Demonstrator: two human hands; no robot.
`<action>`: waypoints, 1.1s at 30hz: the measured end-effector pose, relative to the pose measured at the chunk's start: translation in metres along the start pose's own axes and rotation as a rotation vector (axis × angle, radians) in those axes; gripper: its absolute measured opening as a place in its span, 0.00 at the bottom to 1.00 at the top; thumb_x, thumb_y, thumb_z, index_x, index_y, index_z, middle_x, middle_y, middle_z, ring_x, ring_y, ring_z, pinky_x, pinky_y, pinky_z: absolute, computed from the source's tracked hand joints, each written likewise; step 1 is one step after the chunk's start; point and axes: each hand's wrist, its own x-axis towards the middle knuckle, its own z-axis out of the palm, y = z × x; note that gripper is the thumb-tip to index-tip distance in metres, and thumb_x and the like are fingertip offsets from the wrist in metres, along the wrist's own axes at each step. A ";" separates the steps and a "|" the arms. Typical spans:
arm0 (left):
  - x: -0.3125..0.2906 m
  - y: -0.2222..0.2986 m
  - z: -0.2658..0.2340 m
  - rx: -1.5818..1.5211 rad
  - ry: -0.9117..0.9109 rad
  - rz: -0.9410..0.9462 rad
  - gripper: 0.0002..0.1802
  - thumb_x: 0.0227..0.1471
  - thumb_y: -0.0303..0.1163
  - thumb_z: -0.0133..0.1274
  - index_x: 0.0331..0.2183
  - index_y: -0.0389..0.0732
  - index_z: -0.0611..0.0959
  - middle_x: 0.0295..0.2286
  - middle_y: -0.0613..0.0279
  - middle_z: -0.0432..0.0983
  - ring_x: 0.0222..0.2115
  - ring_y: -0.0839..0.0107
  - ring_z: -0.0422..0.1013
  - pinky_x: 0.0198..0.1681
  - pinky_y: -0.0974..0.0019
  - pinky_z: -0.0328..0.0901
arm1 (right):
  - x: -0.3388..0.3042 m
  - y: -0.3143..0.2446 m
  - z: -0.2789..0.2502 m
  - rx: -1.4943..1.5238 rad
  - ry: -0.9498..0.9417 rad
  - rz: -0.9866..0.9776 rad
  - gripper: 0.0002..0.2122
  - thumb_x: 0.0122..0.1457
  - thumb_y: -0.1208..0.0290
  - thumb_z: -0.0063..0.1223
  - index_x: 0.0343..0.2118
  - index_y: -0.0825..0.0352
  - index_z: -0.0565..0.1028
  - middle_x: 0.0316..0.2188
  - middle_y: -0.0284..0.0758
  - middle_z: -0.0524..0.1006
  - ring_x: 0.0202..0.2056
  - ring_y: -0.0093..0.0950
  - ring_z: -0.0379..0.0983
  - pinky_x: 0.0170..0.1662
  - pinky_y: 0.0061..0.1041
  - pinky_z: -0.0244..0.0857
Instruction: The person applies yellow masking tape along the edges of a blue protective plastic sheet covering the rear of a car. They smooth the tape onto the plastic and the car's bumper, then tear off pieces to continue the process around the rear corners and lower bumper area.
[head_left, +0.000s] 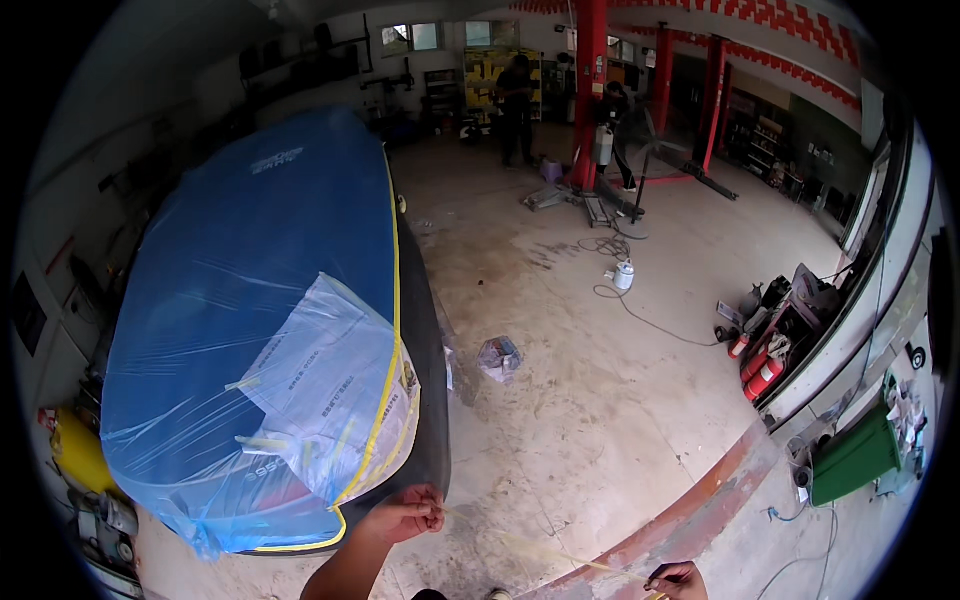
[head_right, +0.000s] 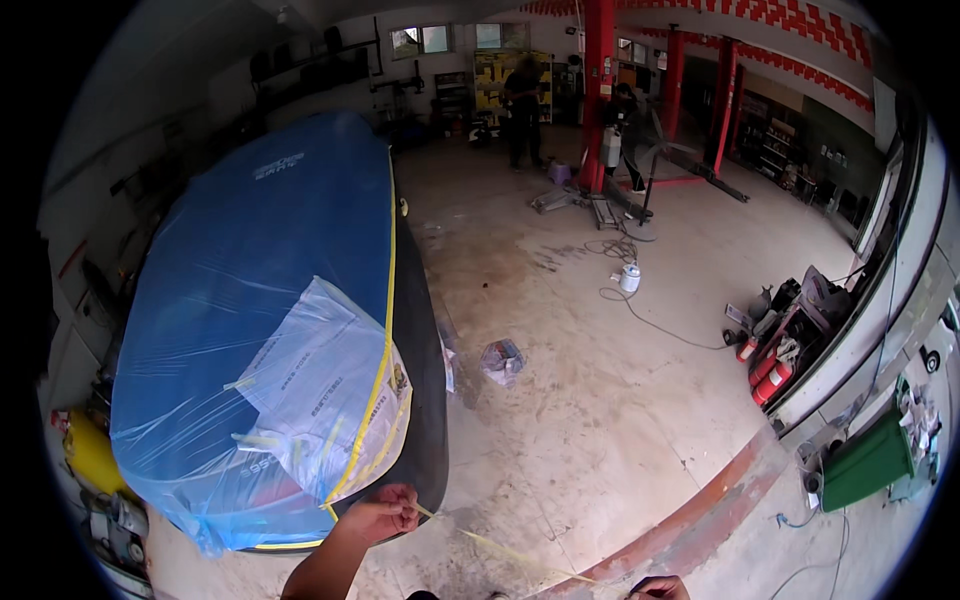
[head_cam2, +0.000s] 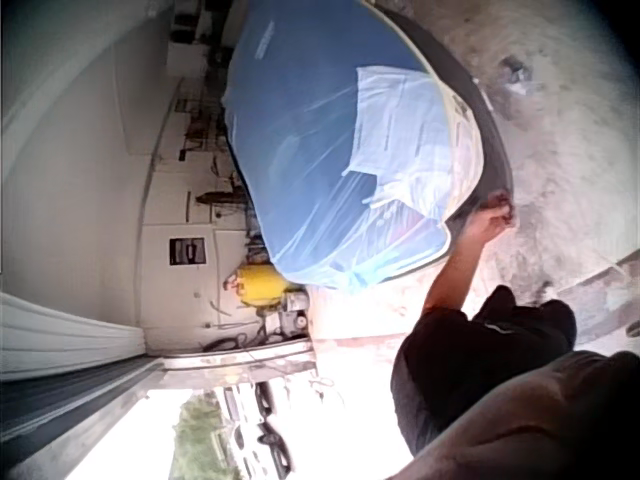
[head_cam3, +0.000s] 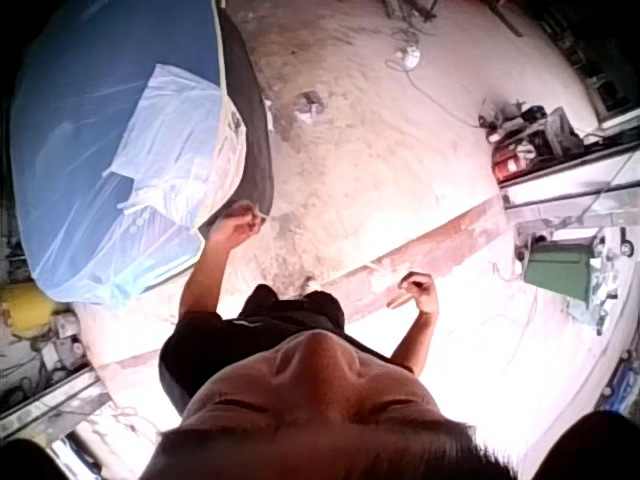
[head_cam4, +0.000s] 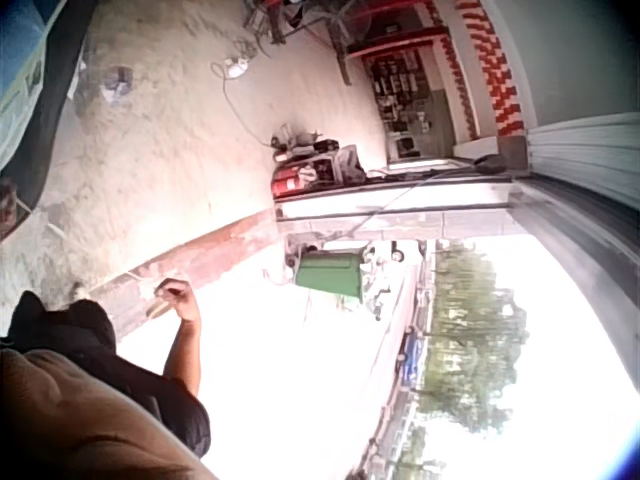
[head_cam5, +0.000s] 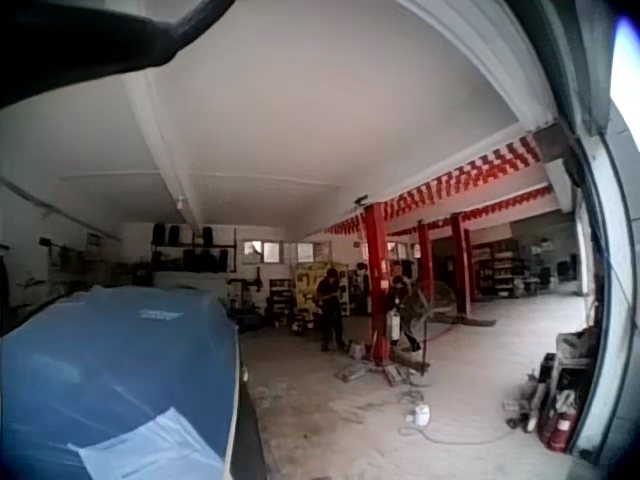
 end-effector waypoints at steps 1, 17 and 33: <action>0.010 0.006 0.006 0.004 -0.037 -0.029 0.06 0.58 0.27 0.56 0.38 0.38 0.78 0.25 0.63 0.76 0.27 0.71 0.71 0.35 0.64 0.63 | -0.002 -0.006 -0.005 -0.036 0.019 -0.063 0.04 0.58 0.81 0.59 0.27 0.76 0.77 0.28 0.39 0.78 0.24 0.35 0.79 0.24 0.37 0.80; 0.206 0.160 -0.074 0.839 0.139 -0.214 0.09 0.58 0.30 0.59 0.37 0.37 0.77 0.27 0.59 0.81 0.22 0.75 0.75 0.25 0.72 0.66 | 0.201 -0.058 0.005 -0.196 0.136 0.013 0.00 0.55 0.83 0.64 0.29 0.72 0.83 0.26 0.35 0.83 0.29 0.20 0.78 0.35 0.19 0.70; 0.375 0.308 -0.143 0.827 0.398 -0.183 0.07 0.58 0.28 0.60 0.34 0.32 0.84 0.26 0.61 0.79 0.24 0.77 0.72 0.26 0.74 0.65 | 0.529 -0.058 -0.043 -0.121 -0.097 0.070 0.01 0.57 0.81 0.63 0.31 0.72 0.82 0.27 0.35 0.83 0.30 0.19 0.76 0.36 0.21 0.70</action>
